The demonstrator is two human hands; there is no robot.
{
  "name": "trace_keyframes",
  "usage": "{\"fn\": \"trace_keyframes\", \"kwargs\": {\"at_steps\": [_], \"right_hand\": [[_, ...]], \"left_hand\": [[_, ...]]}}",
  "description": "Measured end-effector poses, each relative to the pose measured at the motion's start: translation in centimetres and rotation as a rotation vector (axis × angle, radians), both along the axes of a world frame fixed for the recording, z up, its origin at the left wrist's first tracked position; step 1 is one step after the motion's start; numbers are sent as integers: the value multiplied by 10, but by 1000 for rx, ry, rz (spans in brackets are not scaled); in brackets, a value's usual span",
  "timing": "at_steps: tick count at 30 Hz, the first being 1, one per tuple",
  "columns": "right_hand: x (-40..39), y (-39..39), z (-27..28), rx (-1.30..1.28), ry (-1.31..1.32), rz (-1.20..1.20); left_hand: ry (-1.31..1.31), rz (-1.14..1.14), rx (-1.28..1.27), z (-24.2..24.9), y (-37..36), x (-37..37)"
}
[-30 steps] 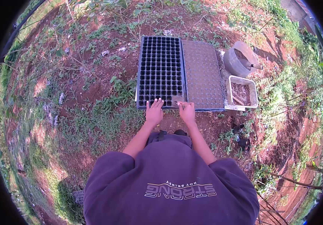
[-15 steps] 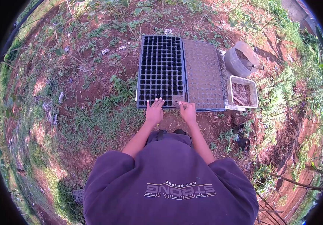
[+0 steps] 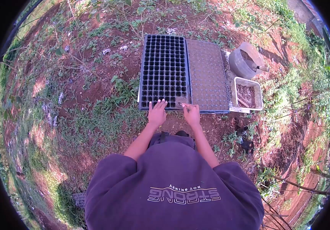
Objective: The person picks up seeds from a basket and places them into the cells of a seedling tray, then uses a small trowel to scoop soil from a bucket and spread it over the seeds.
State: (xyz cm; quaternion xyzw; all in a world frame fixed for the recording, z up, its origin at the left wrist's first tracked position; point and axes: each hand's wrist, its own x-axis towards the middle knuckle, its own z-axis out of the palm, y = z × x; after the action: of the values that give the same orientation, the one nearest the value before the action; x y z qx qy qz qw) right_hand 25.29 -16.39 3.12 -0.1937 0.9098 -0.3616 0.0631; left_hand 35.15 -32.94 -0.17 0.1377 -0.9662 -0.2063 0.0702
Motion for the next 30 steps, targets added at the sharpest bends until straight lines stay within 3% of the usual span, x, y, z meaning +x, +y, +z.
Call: {"fn": "trace_keyframes", "kwargs": {"at_steps": [30], "right_hand": [[2, 3, -7, -57, 33, 22]], "left_hand": [[-35, 20, 18, 2, 2, -1]]}}
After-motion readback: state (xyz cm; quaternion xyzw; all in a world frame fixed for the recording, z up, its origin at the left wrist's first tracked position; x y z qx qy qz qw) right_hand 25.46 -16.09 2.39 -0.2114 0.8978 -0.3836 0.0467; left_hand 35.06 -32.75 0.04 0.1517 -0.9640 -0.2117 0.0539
